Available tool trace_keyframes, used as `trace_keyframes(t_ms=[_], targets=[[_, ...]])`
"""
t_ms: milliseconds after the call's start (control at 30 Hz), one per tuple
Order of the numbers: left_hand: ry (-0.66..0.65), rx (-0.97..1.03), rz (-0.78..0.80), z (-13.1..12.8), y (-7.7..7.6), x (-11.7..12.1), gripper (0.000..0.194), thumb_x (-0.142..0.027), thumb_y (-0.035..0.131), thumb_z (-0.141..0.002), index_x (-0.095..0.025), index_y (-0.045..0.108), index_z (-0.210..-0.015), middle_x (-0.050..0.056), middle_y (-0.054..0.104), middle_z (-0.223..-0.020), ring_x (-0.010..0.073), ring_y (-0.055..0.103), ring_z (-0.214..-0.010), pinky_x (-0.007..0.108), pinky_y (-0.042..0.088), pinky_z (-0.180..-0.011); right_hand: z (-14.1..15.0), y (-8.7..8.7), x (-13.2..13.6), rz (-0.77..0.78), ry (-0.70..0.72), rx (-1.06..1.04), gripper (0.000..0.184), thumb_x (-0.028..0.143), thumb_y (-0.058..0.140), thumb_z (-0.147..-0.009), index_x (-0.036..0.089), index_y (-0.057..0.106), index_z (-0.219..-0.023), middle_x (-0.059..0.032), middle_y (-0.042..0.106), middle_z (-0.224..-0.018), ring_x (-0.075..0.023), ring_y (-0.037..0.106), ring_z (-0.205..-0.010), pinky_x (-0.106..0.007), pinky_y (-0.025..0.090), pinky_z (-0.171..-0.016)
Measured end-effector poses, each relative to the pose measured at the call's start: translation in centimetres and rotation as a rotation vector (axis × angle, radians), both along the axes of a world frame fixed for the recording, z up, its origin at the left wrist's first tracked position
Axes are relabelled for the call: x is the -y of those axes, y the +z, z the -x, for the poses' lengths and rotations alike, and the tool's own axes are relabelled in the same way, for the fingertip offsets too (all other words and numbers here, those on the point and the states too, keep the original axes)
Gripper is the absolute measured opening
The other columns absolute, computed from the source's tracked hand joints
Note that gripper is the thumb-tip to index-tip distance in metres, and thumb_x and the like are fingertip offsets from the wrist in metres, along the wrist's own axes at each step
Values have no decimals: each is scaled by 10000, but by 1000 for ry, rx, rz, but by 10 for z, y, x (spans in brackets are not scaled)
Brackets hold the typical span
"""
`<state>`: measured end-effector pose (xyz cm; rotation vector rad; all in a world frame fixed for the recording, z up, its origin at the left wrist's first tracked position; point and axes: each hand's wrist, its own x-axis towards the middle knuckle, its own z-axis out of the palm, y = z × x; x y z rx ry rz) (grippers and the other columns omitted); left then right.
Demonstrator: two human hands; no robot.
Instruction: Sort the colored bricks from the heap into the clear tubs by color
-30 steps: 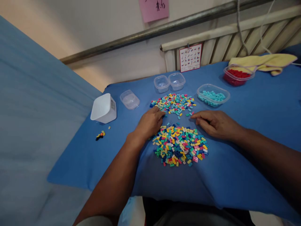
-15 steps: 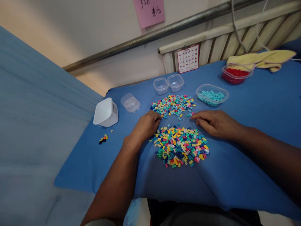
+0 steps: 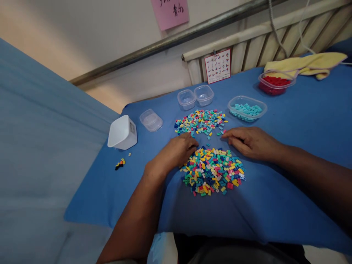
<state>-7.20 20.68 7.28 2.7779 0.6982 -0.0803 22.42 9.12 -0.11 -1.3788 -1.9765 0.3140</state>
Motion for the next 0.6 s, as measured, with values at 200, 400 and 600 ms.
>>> trace_keyframes(t_ms=[200, 400, 600], targets=[[94, 52, 59, -1, 3, -1, 99, -162, 639, -994, -201, 729, -990, 49, 747, -1020, 201, 681, -887, 328, 502, -801, -1, -1, -2, 3, 3, 42, 353, 237, 542, -1045, 237, 819, -1264, -54, 873, -1113, -253, 830, -951, -379, 642, -848], [227, 120, 114, -4, 11, -6, 102, -261, 645, -990, -204, 725, -961, 14, 735, -914, 163, 659, -761, 288, 465, -707, -1, -2, -4, 35, 19, 60, 378, 218, 522, -1052, 225, 804, -1303, -65, 859, -1234, -269, 827, -1069, -380, 625, -917], [229, 221, 192, -36, 19, -13, 99, -268, 667, -959, -193, 727, -979, 13, 729, -892, 157, 652, -767, 275, 465, -702, 2, -1, -7, 43, 3, 50, 364, 203, 545, -1045, 241, 802, -1300, -55, 855, -1250, -275, 819, -1101, -384, 615, -938]])
